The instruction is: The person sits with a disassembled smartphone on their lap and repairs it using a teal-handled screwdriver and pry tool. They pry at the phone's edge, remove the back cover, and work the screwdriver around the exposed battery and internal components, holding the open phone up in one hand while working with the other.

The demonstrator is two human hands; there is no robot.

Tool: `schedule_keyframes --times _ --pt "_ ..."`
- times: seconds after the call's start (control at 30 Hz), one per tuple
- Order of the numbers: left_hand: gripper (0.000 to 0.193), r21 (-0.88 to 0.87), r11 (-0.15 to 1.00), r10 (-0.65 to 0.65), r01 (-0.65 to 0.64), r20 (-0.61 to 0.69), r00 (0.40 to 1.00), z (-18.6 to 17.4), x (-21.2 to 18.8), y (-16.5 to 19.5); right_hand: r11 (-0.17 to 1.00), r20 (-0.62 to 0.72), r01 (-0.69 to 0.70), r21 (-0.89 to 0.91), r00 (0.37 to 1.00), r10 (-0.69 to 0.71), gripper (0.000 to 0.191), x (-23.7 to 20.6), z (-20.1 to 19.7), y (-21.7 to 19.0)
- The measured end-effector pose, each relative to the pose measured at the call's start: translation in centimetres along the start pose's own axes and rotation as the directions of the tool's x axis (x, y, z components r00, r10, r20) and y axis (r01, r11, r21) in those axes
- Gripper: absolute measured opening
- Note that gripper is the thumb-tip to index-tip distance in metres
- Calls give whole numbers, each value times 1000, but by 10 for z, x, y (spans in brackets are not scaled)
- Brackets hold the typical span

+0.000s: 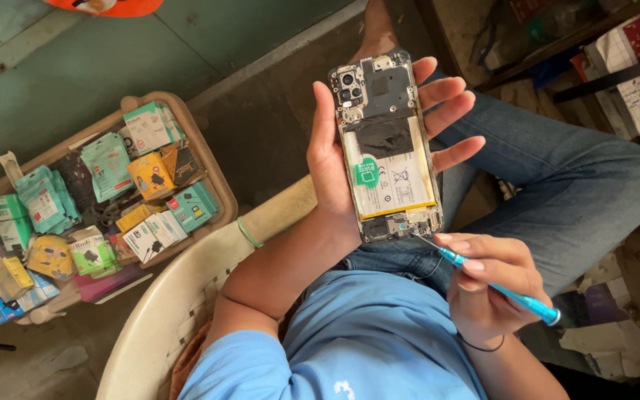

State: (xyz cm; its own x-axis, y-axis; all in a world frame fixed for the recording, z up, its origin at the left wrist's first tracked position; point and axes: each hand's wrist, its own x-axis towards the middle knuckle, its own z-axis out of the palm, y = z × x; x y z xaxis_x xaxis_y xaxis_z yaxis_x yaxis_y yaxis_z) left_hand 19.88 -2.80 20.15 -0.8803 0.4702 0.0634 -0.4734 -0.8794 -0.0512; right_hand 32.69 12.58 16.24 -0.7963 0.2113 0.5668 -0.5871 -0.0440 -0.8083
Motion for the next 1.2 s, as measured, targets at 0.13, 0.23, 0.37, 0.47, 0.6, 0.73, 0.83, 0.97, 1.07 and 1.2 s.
schedule_keyframes --times 0.13,0.23,0.37,0.47,0.6,0.73,0.83,0.97,1.07,1.2 --pt "93 -12 1000 10 -10 20 1000 -6 0 0 976 -42 -117 181 991 127 17 -5 2 2" --pt "91 -45 999 21 -16 113 993 -7 0 1 958 -49 -164 235 982 180 19 -3 0 0" --pt "97 46 999 32 -29 -57 998 -7 -1 3 997 -39 -52 61 998 54 21 7 2 -3" --pt "93 -1 999 36 -36 39 999 -6 -2 4 980 26 69 -186 998 -65 19 18 3 -9" --pt "92 -4 999 39 -39 30 999 -9 -3 4 939 138 93 -332 989 -49 12 29 3 -20" --pt "89 -37 999 45 -39 156 987 -15 -2 4 894 187 175 -413 977 -105 13 33 8 -22" --pt "87 -41 998 54 -47 198 979 -18 -2 5 883 194 264 -389 960 -202 15 34 11 -11" --pt "87 -55 997 60 -50 198 978 -21 -3 5 907 149 249 -340 966 -210 16 27 12 -1" --pt "86 -51 997 71 -62 196 978 -23 -3 6 979 -21 149 -142 988 -153 18 17 21 11" --pt "85 -40 995 99 -93 183 978 -24 -2 8 996 -91 83 -45 992 -87 16 10 23 18"
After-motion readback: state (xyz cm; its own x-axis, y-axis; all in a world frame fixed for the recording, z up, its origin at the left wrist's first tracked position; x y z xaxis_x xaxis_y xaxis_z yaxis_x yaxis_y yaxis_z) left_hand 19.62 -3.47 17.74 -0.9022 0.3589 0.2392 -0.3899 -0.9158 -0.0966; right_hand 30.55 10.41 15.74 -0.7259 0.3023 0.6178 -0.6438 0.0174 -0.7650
